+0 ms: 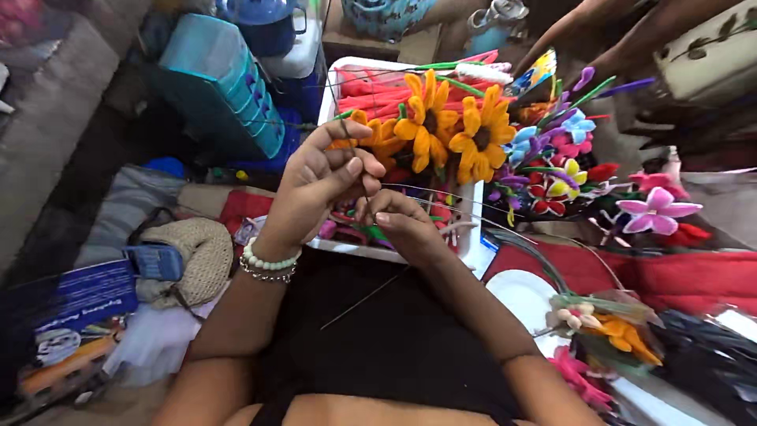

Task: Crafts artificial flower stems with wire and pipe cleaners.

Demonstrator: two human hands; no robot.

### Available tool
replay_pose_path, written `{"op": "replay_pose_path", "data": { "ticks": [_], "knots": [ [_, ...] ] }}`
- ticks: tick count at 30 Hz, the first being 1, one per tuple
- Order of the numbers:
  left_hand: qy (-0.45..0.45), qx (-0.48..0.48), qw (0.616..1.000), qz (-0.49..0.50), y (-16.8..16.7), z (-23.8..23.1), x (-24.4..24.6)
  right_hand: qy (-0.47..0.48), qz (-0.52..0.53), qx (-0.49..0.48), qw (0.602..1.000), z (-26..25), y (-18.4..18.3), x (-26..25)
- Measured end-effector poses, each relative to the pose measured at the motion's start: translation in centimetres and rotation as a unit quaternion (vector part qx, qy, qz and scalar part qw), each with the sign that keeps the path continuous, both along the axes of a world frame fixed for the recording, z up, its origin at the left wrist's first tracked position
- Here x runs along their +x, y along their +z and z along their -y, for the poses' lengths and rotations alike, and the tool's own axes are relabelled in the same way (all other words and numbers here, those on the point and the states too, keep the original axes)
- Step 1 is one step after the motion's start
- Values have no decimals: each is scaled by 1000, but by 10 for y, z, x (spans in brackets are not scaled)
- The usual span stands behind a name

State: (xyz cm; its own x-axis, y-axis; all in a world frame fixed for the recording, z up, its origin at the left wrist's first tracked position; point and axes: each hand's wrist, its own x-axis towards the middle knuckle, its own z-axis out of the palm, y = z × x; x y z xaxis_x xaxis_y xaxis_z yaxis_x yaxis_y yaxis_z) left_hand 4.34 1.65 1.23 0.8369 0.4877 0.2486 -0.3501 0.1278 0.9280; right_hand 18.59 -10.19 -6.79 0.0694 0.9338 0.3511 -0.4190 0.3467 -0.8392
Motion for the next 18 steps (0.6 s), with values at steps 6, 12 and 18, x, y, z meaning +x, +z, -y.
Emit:
{"op": "replay_pose_path", "data": {
  "ticks": [6,12,18],
  "knots": [
    [-52,-61,996,45,-2,-5,9,130,-142,-52,980,2,4,-4],
    [-86,-76,989,94,-6,-4,13,186,-210,-82,956,2,5,-12],
    [89,208,973,-36,11,7,-2,-195,122,0,973,4,6,-12]
  ]
}}
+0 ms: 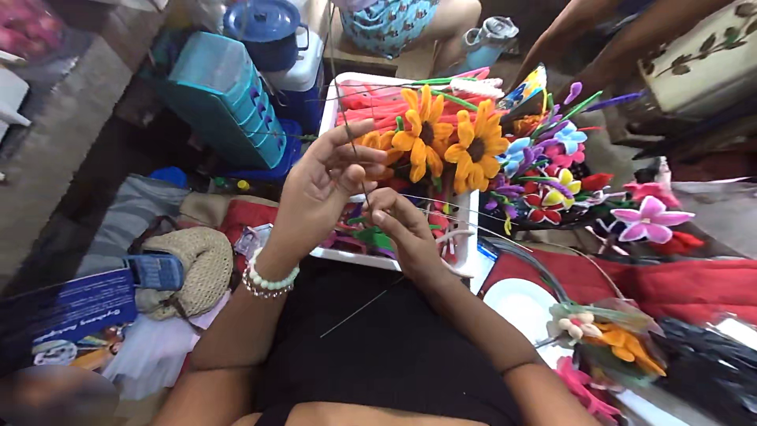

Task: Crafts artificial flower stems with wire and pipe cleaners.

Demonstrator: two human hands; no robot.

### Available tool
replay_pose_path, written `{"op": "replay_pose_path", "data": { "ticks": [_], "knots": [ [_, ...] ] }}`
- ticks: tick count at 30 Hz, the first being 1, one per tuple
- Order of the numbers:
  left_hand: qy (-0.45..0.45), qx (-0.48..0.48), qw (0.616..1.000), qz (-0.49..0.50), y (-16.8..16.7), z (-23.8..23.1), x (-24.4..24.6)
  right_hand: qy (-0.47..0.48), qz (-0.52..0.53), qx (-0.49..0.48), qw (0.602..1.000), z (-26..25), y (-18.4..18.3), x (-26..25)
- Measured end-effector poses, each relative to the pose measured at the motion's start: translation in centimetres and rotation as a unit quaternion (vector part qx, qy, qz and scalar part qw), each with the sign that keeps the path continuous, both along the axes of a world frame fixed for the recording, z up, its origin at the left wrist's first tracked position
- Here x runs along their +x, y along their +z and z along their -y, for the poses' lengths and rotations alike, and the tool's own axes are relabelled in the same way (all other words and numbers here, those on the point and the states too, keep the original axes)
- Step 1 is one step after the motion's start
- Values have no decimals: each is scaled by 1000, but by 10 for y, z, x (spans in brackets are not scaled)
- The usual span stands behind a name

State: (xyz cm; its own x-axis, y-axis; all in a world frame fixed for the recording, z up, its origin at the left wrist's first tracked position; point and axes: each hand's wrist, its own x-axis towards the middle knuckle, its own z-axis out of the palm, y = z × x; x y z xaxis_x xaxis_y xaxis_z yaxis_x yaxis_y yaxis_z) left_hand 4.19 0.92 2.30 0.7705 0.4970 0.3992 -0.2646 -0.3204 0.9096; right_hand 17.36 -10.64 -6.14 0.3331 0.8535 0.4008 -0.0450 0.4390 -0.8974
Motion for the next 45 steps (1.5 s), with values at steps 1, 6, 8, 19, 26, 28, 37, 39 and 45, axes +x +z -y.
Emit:
{"op": "replay_pose_path", "data": {
  "ticks": [1,6,8,19,26,28,37,39,45],
  "knots": [
    [50,49,998,-4,0,2,0,-81,95,4,992,1,1,0],
    [152,127,980,33,2,9,1,-238,281,18,929,0,4,-4],
    [136,113,984,34,6,9,1,-204,269,30,941,-1,5,-1],
    [-159,-291,934,135,-5,-2,6,286,-204,21,936,-1,1,7],
    [70,-13,997,25,5,13,7,-51,65,12,997,1,3,8],
    [122,16,992,24,5,19,8,-149,186,18,971,1,4,6],
    [100,82,991,12,-5,11,1,-176,336,29,925,4,10,11],
    [67,84,994,26,-6,9,-4,-144,342,33,928,4,12,15],
    [-32,-5,998,54,-16,8,-12,-50,314,52,947,3,11,12]
  ]
}}
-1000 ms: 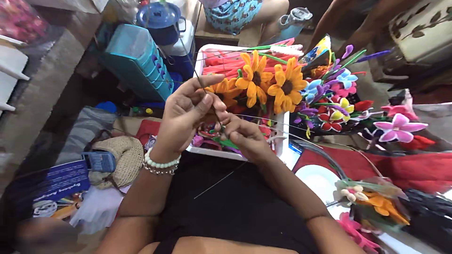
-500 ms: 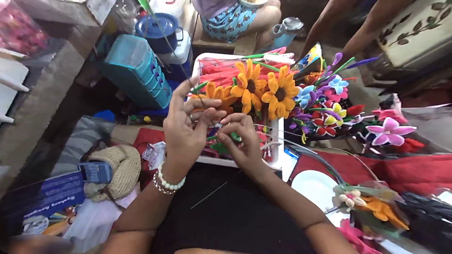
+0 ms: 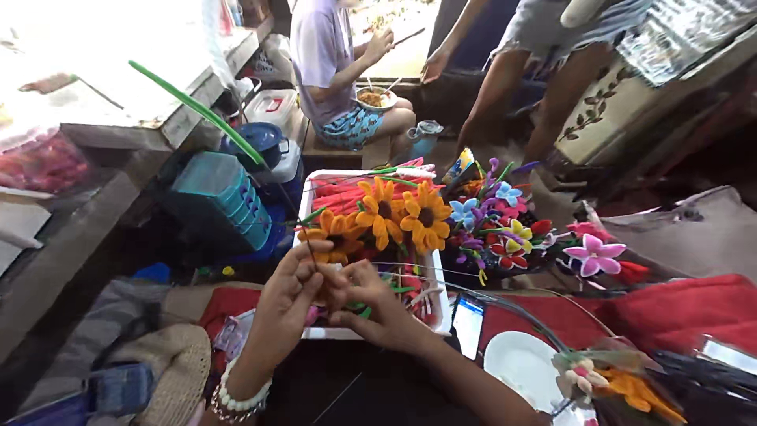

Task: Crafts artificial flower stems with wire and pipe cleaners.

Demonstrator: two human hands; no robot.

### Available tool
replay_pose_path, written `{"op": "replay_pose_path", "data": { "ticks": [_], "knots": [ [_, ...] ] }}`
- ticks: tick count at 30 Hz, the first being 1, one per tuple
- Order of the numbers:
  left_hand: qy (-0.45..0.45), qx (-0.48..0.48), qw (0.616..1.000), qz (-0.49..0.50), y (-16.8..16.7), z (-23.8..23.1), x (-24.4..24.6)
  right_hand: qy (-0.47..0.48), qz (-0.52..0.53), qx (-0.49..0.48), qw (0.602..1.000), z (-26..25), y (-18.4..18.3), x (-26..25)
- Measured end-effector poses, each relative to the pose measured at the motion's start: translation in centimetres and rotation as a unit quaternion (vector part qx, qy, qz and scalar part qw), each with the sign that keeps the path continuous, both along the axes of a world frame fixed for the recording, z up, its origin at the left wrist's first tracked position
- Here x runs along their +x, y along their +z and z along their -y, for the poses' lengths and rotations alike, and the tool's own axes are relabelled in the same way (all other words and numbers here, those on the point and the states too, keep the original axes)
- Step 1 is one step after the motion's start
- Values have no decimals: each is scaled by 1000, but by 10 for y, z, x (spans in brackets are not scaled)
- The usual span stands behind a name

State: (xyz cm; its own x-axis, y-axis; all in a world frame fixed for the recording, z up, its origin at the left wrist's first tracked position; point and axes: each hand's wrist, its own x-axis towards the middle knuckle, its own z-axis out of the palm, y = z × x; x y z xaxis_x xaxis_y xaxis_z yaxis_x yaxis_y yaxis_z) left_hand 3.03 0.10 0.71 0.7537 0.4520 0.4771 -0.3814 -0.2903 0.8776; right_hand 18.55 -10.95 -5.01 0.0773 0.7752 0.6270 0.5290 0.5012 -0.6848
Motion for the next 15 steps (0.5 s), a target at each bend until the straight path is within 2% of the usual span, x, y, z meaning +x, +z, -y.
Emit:
{"op": "replay_pose_path", "data": {
  "ticks": [3,5,9,11,12,15],
  "knots": [
    [-75,-77,992,61,-3,-1,3,103,-87,1,991,-1,-3,4],
    [-141,-111,979,102,-3,0,6,185,-153,4,971,-4,-9,4],
    [-320,-168,925,119,-4,1,10,295,-246,-12,923,-3,-18,-7],
    [-338,-184,915,118,-5,1,12,259,-249,-4,933,-1,-17,-11],
    [-306,-175,929,113,-4,1,12,216,-237,7,947,-1,-17,-11],
    [-124,-127,981,80,0,6,11,27,-153,29,987,-1,-17,-9]
  ]
}}
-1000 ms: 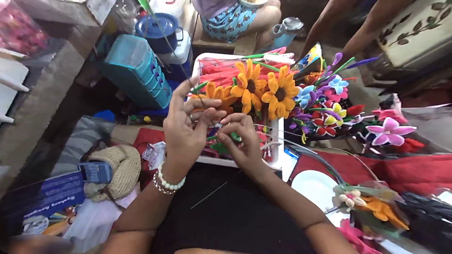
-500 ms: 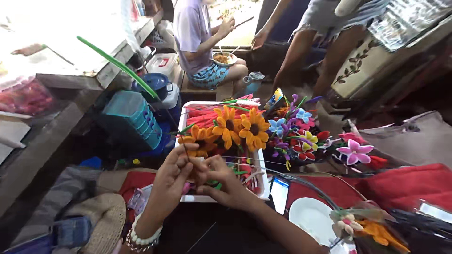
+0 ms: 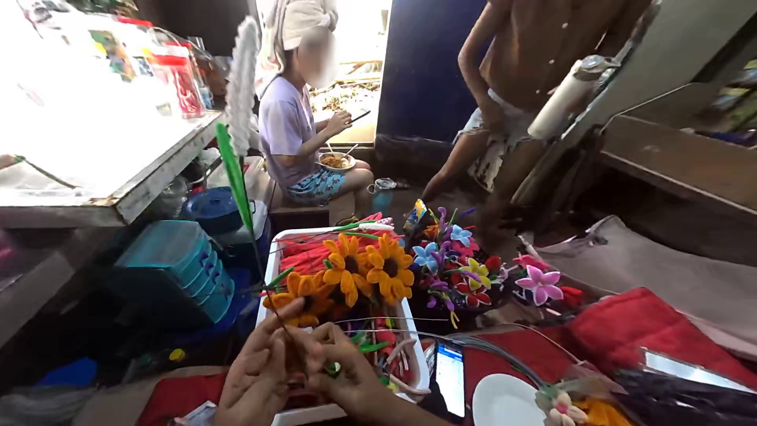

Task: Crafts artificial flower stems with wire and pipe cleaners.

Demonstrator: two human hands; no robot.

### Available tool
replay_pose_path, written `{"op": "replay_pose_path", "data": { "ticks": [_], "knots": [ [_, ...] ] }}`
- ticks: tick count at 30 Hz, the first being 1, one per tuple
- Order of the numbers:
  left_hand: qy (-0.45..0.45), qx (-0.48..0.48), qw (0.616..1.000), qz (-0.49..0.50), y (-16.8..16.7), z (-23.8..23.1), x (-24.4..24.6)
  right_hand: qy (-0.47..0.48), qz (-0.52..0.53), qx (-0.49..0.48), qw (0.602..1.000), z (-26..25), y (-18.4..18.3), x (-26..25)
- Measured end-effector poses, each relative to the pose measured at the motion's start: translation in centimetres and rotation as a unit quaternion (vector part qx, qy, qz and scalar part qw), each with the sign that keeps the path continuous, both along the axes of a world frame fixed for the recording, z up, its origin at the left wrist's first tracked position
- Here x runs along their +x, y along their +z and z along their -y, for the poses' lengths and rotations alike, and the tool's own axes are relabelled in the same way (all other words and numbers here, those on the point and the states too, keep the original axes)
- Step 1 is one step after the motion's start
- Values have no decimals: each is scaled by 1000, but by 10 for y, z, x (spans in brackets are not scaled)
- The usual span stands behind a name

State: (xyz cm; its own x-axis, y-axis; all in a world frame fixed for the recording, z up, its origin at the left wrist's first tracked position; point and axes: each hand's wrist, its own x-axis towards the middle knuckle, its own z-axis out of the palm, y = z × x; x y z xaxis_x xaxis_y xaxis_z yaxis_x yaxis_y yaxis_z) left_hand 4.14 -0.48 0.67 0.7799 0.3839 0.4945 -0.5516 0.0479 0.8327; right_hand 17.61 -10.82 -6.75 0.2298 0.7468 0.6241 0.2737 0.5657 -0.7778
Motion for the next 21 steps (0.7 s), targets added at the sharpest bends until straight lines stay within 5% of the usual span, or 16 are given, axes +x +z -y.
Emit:
{"op": "replay_pose_path", "data": {
  "ticks": [5,9,15,21],
  "knots": [
    [218,-32,975,-15,8,4,7,-288,212,-10,934,2,1,-7],
    [311,-42,949,21,10,-5,24,-296,294,-42,908,2,4,-15],
    [87,-38,995,28,3,-8,29,-152,317,-5,936,3,5,-10],
    [-71,-47,993,86,2,-23,29,-47,218,25,974,-1,-2,-2]
  ]
}}
